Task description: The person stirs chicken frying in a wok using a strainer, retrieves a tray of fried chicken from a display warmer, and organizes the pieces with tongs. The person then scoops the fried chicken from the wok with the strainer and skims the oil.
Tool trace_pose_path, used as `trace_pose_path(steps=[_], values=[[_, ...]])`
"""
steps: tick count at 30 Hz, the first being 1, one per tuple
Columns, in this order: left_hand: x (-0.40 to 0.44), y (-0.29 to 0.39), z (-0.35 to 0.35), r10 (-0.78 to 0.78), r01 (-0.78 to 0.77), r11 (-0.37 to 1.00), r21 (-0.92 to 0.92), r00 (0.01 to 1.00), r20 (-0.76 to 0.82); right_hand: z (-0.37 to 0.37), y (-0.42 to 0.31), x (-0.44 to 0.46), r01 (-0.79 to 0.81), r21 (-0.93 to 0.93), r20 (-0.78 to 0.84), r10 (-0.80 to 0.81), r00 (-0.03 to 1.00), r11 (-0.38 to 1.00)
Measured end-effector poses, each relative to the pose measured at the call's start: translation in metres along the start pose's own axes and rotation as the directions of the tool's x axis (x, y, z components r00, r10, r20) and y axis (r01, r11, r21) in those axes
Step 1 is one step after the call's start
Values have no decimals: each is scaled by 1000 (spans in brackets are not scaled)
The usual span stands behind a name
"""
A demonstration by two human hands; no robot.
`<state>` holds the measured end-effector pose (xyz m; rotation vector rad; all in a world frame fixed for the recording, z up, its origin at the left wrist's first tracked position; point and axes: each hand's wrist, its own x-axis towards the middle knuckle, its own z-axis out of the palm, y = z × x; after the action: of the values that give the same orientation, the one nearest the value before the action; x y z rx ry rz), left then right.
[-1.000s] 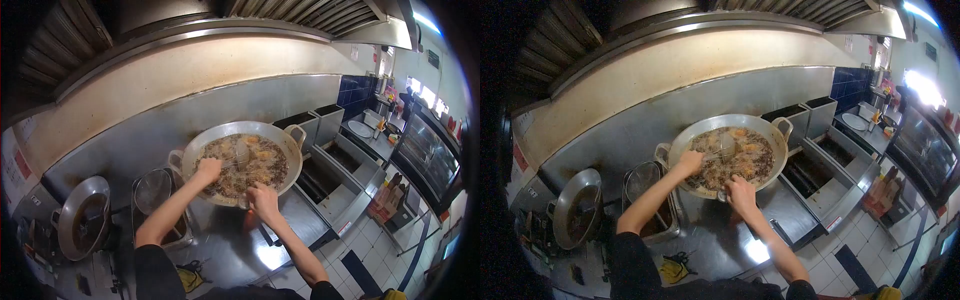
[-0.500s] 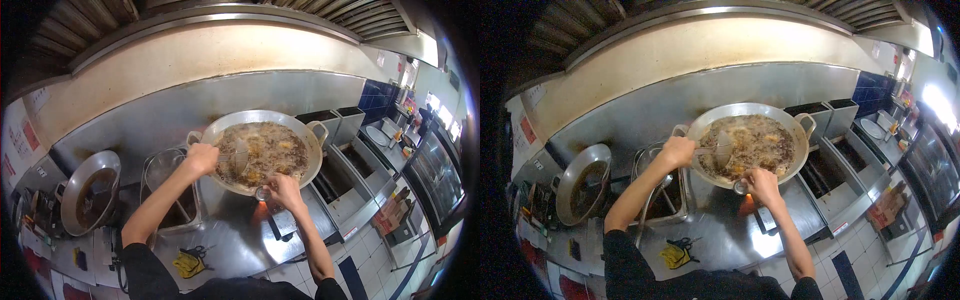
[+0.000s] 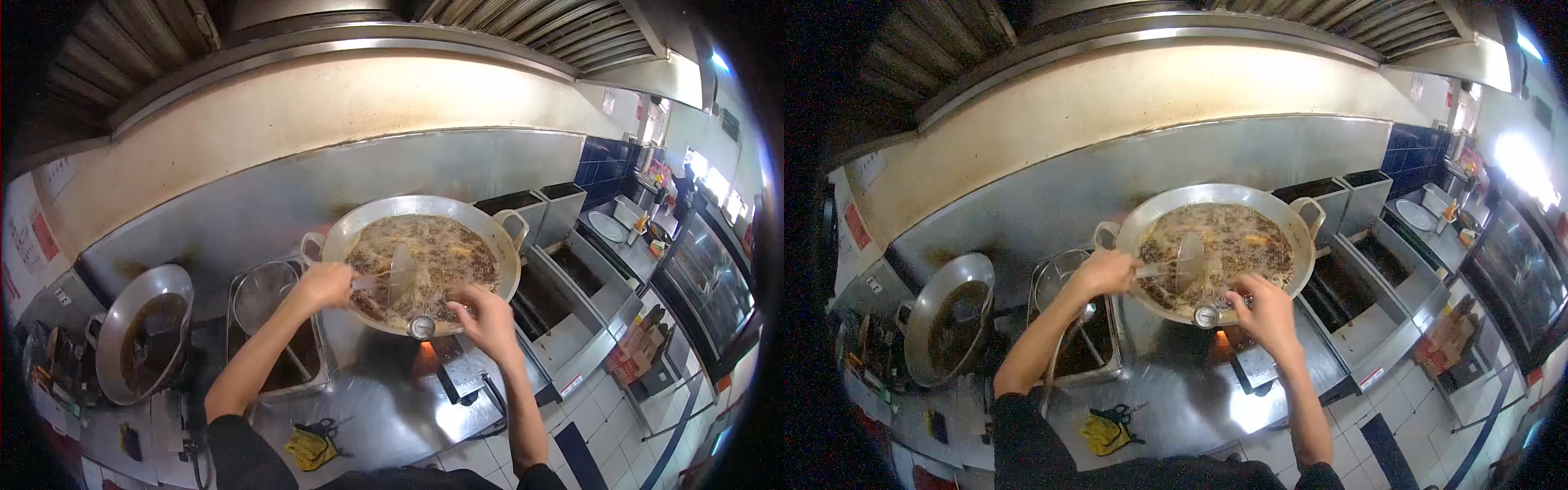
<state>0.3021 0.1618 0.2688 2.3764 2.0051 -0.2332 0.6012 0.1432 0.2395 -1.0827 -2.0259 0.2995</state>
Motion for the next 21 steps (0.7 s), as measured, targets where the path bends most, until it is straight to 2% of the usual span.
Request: trace_pose_path(steps=[2, 3, 5, 6, 9, 11, 12, 13, 14, 15, 16, 17, 19, 21], values=[[-25, 8, -14, -18, 17, 998, -66, 1000, -10, -22, -7, -20, -84, 216, -182, 124, 975, 973], [-23, 7, -13, -17, 17, 997, -69, 1000, 0, -24, 6, -33, -57, 223, -243, 113, 963, 973], [-15, 4, -13, 83, -84, 981, -173, 996, -10, -36, 3, -59, -218, 296, -192, 282, 940, 930], [-8, 4, -9, 76, -76, 981, -181, 997, -7, -32, 6, -71, -218, 294, -181, 279, 943, 930], [30, 15, 13, 92, -103, 967, -231, 994, -58, -6, 24, -117, -355, 401, -58, 410, 910, 844], [60, 22, 30, 71, -102, 979, -176, 982, -177, 27, 45, -155, -442, 462, 70, 465, 883, 769], [82, 20, 43, 74, -106, 979, -174, 980, -184, 37, 56, -176, -490, 416, 176, 461, 870, 766], [106, 17, 59, 79, -119, 983, -140, 961, -263, 54, 76, -204, -570, 281, 287, 499, 817, 772], [123, 16, 73, 85, -128, 986, -109, 938, -337, 79, 98, -234, -538, 373, 271, 466, 842, 756], [134, 16, 79, 87, -132, 985, -113, 938, -336, 93, 108, -259, -540, 403, 305, 447, 841, 739], [145, 15, 81, 68, -86, 996, -39, 936, -344, 101, 114, -279, -536, 307, 343, 434, 833, 786], [152, 16, 80, 52, -41, 998, 39, 934, -352, 107, 120, -298, -543, 306, 345, 441, 829, 782], [158, 14, 80, 58, -29, 996, 81, 923, -380, 120, 134, -341, -832, 313, 567, 612, 551, 458], [173, 3, 83, 47, 43, 984, 175, 878, -477, 141, 178, -420, -929, 114, 524, 773, 357, 352]])
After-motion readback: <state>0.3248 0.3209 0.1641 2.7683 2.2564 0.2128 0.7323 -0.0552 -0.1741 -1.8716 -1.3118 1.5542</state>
